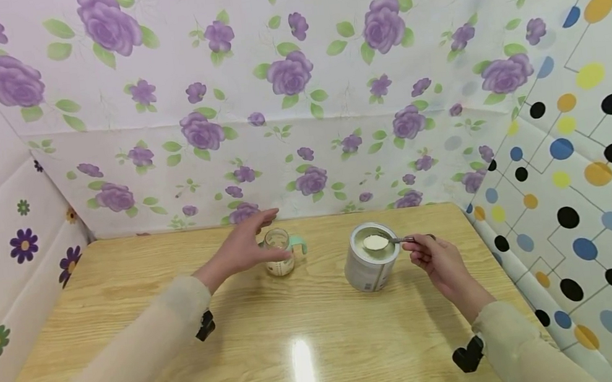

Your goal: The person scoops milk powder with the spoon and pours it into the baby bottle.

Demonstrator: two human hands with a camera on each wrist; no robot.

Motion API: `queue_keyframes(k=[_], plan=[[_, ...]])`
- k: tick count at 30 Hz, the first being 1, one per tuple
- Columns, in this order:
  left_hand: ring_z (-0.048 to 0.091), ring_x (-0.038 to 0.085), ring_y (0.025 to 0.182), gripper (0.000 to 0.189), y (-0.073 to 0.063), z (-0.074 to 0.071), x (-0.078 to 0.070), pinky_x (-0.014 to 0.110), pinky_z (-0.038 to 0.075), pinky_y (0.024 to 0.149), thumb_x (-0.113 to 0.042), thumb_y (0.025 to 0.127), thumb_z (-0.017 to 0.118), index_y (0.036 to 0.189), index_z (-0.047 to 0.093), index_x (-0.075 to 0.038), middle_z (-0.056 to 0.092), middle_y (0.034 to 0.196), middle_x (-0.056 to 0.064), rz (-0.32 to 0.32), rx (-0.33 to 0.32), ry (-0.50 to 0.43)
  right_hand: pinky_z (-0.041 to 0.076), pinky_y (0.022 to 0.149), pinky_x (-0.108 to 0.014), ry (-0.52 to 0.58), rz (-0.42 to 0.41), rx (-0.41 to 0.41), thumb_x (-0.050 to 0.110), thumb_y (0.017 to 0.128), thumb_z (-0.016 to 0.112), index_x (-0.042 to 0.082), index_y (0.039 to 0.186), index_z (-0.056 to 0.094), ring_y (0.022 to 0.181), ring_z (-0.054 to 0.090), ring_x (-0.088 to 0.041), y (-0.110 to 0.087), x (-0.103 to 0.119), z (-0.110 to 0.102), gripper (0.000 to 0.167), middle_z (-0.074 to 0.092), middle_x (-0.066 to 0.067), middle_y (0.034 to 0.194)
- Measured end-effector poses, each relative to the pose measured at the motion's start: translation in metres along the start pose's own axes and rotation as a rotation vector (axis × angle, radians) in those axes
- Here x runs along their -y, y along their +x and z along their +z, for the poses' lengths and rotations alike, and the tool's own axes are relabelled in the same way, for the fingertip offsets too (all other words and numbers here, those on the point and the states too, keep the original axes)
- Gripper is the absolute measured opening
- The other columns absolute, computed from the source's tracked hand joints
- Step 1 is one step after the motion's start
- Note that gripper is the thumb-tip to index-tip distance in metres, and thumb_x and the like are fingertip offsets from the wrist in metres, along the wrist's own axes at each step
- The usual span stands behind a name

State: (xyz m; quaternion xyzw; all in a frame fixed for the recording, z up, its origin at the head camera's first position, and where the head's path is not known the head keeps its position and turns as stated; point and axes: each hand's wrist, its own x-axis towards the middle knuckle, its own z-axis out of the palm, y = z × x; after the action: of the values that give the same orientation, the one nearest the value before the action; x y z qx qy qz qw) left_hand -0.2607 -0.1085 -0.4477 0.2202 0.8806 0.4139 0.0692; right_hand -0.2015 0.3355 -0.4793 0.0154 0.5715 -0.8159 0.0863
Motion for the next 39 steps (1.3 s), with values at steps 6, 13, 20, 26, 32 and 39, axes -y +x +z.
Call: queue_keyframes(k=[6, 13, 20, 26, 32, 39], plan=[[0.044, 0.034, 0.152, 0.103, -0.002, 0.013, 0.025, 0.056, 0.04, 0.121, -0.044, 0.084, 0.093, 0.168, 0.037, -0.021, 0.046, 0.165, 0.01, -0.034, -0.033, -0.115, 0.059, 0.079, -0.022, 0.005, -0.005, 0.008, 0.018, 0.118, 0.045, 0.008, 0.11, 0.08, 0.082, 0.07, -0.007, -0.001, -0.001, 0.0, 0.037, 0.08, 0.001, 0.096], [0.048, 0.034, 0.148, 0.098, -0.004, 0.023, 0.043, 0.054, 0.043, 0.119, -0.039, 0.082, 0.096, 0.164, 0.044, -0.02, 0.049, 0.163, 0.012, -0.069, -0.065, -0.226, 0.058, 0.08, -0.021, -0.001, 0.006, -0.01, 0.021, 0.117, 0.049, 0.009, 0.109, 0.08, 0.082, 0.069, -0.007, -0.002, -0.002, 0.002, 0.034, 0.08, 0.001, 0.097], [0.058, 0.029, 0.137, 0.085, -0.004, 0.029, 0.048, 0.051, 0.049, 0.112, -0.037, 0.085, 0.094, 0.157, 0.053, -0.019, 0.061, 0.15, 0.004, -0.077, -0.074, -0.229, 0.058, 0.08, -0.022, 0.028, 0.015, -0.017, 0.02, 0.117, 0.049, 0.009, 0.109, 0.079, 0.082, 0.068, -0.007, -0.001, -0.003, 0.003, 0.033, 0.08, 0.001, 0.097], [0.065, 0.024, 0.124, 0.072, -0.002, 0.033, 0.052, 0.049, 0.052, 0.108, -0.037, 0.087, 0.093, 0.149, 0.062, -0.018, 0.069, 0.137, 0.002, -0.064, -0.085, -0.209, 0.057, 0.08, -0.022, 0.06, 0.02, -0.034, 0.017, 0.118, 0.044, 0.007, 0.107, 0.079, 0.081, 0.066, -0.008, 0.0, 0.001, 0.007, 0.038, 0.08, 0.0, 0.095], [0.065, 0.024, 0.124, 0.074, -0.002, 0.036, 0.054, 0.051, 0.053, 0.107, -0.042, 0.087, 0.092, 0.149, 0.061, -0.019, 0.069, 0.138, 0.002, -0.051, -0.098, -0.194, 0.056, 0.078, -0.023, 0.111, 0.017, -0.041, 0.017, 0.117, 0.045, 0.005, 0.106, 0.077, 0.08, 0.066, -0.009, 0.003, 0.019, 0.018, 0.036, 0.079, -0.002, 0.092], [0.065, 0.024, 0.125, 0.074, -0.003, 0.037, 0.055, 0.05, 0.053, 0.107, -0.04, 0.087, 0.092, 0.151, 0.06, -0.019, 0.068, 0.139, 0.002, -0.069, -0.098, -0.217, 0.056, 0.079, -0.024, 0.158, 0.013, -0.03, 0.016, 0.116, 0.046, 0.005, 0.103, 0.075, 0.079, 0.067, -0.01, 0.012, 0.045, 0.046, 0.033, 0.079, -0.004, 0.091]])
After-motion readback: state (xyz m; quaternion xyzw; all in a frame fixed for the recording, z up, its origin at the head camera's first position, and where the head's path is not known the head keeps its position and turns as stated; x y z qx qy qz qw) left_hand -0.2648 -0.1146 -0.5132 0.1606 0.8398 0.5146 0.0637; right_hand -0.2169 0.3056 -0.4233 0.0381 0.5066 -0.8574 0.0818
